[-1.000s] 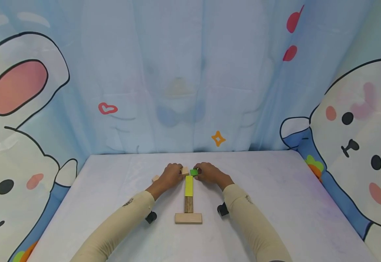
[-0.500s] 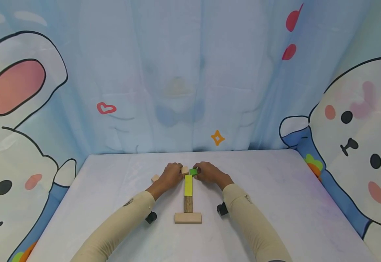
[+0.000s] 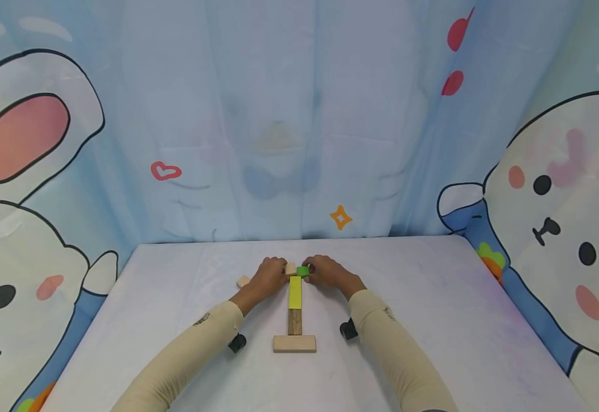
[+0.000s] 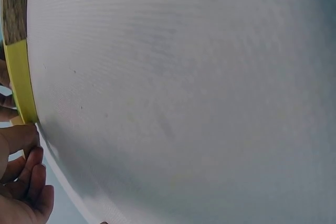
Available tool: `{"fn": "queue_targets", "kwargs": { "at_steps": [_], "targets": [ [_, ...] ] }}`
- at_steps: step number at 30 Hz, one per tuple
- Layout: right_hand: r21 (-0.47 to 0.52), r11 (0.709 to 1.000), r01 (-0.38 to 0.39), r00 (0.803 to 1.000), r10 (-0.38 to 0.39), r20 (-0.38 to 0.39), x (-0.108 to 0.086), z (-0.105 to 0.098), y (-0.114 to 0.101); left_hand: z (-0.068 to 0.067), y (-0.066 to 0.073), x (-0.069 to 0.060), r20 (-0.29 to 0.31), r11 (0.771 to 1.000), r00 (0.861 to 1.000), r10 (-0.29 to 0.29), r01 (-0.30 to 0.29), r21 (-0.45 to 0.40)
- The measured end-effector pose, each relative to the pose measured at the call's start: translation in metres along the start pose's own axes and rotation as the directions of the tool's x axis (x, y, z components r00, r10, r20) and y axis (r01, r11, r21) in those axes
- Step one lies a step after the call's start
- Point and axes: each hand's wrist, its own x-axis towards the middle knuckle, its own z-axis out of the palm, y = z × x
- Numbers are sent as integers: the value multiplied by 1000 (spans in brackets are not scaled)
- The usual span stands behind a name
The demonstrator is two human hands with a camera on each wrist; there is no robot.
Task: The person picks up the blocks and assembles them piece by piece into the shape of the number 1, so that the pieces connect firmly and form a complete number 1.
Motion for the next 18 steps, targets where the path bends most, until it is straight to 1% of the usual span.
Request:
{"fn": "queue_targets", "kwargs": {
  "at_steps": [7, 18],
  "targets": [
    [-3, 1000, 8, 1000, -8, 3, 2, 1, 3, -1, 1, 1, 25, 1000, 1000, -17, 18, -14],
    [1, 1000, 2, 1000, -2, 13, 1, 0, 2, -3, 2, -1, 26, 1000, 1000, -3, 4, -19]
  ]
}}
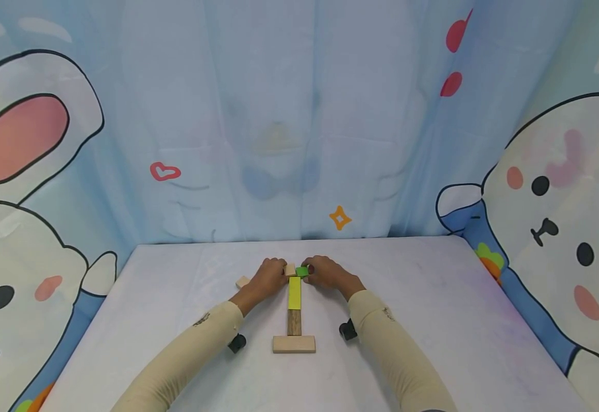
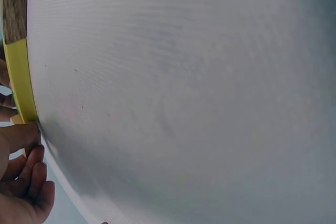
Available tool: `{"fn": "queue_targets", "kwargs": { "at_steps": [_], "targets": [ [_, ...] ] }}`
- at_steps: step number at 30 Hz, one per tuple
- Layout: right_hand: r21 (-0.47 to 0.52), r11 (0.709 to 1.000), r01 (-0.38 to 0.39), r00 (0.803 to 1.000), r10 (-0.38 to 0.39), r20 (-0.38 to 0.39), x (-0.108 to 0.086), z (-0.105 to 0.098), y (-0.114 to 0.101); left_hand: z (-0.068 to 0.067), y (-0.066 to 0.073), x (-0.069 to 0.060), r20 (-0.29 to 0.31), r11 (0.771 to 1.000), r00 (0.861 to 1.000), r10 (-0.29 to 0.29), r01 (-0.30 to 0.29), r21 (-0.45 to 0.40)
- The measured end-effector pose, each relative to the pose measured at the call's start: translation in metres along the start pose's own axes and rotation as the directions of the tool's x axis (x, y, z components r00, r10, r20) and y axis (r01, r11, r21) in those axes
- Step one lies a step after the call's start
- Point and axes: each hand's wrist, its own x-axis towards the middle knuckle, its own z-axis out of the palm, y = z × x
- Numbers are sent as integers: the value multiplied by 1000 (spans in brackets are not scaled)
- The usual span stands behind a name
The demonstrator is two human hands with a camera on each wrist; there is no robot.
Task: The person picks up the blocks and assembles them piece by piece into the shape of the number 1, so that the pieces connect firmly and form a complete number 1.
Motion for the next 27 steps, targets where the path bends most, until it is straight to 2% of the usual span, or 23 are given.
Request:
{"fn": "queue_targets", "kwargs": {
  "at_steps": [18, 27],
  "targets": [
    [-10, 1000, -17, 1000, 17, 2, 1, 1, 1, 2, -3, 0, -21, 999, 999, 46, -46, -6],
    [-15, 1000, -1, 1000, 0, -4, 1, 0, 2, 4, -4, 3, -2, 999, 999, 41, -41, 9]
  ]
}}
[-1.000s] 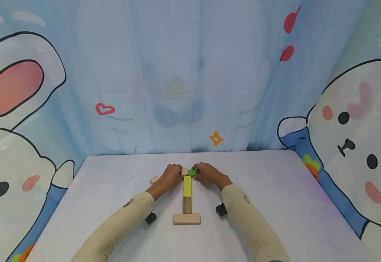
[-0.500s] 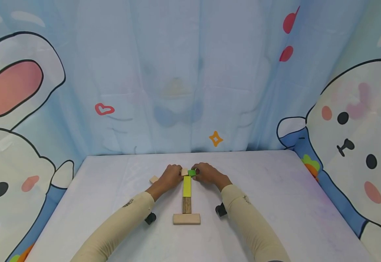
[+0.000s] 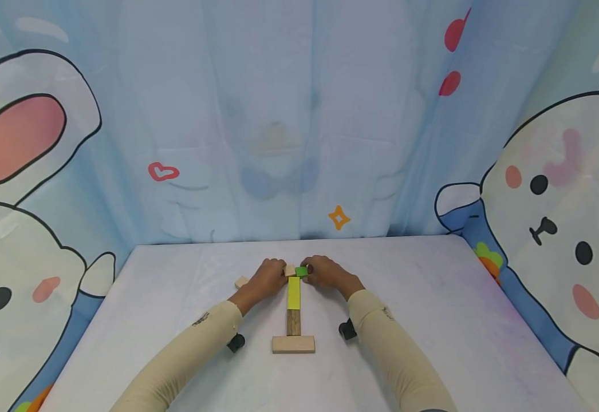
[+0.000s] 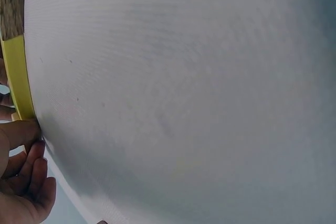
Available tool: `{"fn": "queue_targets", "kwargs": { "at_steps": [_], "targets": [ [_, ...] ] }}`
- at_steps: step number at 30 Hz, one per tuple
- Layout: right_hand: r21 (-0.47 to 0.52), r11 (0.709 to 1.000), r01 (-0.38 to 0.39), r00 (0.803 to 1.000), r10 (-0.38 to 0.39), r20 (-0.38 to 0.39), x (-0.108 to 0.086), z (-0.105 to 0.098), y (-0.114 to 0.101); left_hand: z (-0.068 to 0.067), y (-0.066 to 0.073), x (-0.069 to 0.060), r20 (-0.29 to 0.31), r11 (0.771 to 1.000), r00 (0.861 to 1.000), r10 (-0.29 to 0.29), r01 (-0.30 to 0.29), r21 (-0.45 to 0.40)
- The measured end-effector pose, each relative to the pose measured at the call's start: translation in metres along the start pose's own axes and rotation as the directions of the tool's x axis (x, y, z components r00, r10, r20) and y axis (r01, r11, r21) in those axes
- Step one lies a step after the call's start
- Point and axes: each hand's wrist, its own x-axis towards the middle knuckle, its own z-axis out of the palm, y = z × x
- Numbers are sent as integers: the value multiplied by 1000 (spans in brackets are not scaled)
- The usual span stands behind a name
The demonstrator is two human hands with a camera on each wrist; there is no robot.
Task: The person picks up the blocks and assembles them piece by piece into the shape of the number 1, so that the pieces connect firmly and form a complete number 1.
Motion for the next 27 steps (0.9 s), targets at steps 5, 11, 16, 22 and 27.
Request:
{"fn": "queue_targets", "kwargs": {
  "at_steps": [5, 11, 16, 22, 27],
  "targets": [
    [3, 1000, -2, 1000, 2, -2, 0, 0, 0, 0, 0, 0, 1, 1000, 1000, 6, -6, 0],
    [6, 1000, -8, 1000, 8, 2, -2, 0, -2, -2, 0, -1, 12, 1000, 1000, 14, -14, -13],
    [13, 1000, -12, 1000, 12, -4, -1, -1, -2, -5, 0, -2, 18, 1000, 1000, 19, -18, -23],
    [11, 1000, -18, 1000, 18, -2, -1, -1, -3, -5, -1, -1, 11, 999, 1000, 27, -26, -29],
    [20, 999, -36, 999, 36, 6, -3, 0, -5, -2, -2, -1, -21, 998, 999, 42, -43, -42]
  ]
}}
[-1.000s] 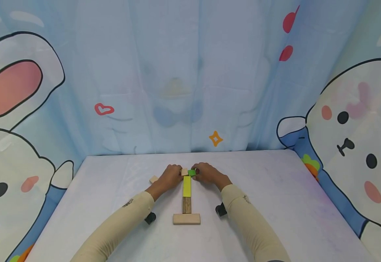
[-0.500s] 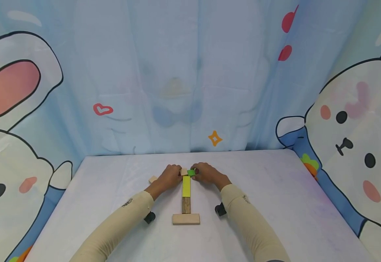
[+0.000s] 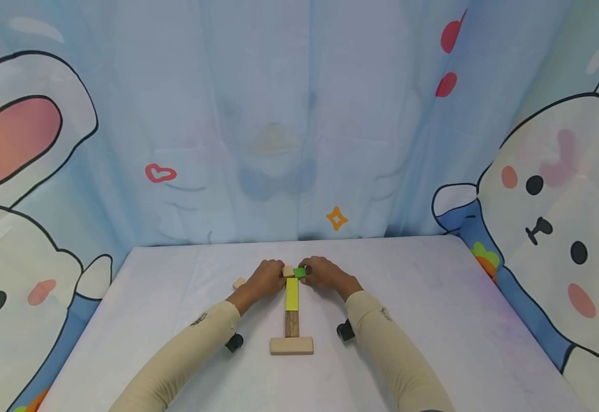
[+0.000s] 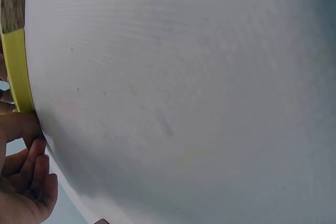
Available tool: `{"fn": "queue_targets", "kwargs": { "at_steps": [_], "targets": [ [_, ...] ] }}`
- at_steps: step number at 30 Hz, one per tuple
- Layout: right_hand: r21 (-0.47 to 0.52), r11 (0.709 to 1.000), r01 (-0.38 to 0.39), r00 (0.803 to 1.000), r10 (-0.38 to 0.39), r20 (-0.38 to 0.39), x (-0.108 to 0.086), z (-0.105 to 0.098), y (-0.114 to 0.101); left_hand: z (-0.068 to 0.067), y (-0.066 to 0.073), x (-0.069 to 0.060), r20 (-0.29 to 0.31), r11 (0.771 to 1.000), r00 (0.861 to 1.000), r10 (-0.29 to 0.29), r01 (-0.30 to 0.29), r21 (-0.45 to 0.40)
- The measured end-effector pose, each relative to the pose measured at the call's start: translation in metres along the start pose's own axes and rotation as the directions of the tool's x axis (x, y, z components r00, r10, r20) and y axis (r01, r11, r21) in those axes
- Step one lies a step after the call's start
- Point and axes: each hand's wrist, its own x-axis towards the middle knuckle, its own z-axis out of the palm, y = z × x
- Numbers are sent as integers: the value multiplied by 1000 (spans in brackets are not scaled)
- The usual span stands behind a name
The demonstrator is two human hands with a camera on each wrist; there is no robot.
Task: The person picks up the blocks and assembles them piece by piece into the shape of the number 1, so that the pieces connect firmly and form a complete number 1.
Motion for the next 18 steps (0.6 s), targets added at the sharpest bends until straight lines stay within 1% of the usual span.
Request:
{"fn": "queue_targets", "kwargs": {
  "at_steps": [5, 8, 14, 18],
  "targets": [
    [-6, 999, -31, 999, 31, 13, 1, 3, -2, 1, -2, -3, 6, 1000, 1000, -16, 16, -12],
    [-14, 1000, -23, 1000, 23, 9, 0, 3, -4, 0, -3, -4, 9, 1000, 1000, -25, 25, -9],
    [-12, 1000, -14, 1000, 14, -6, 0, 1, -3, 1, -8, -4, 8, 998, 998, -70, 70, -8],
    [-14, 1000, -4, 1000, 4, -5, 0, -1, -1, -1, -11, -5, 12, 997, 997, -78, 78, -7]
  ]
}}
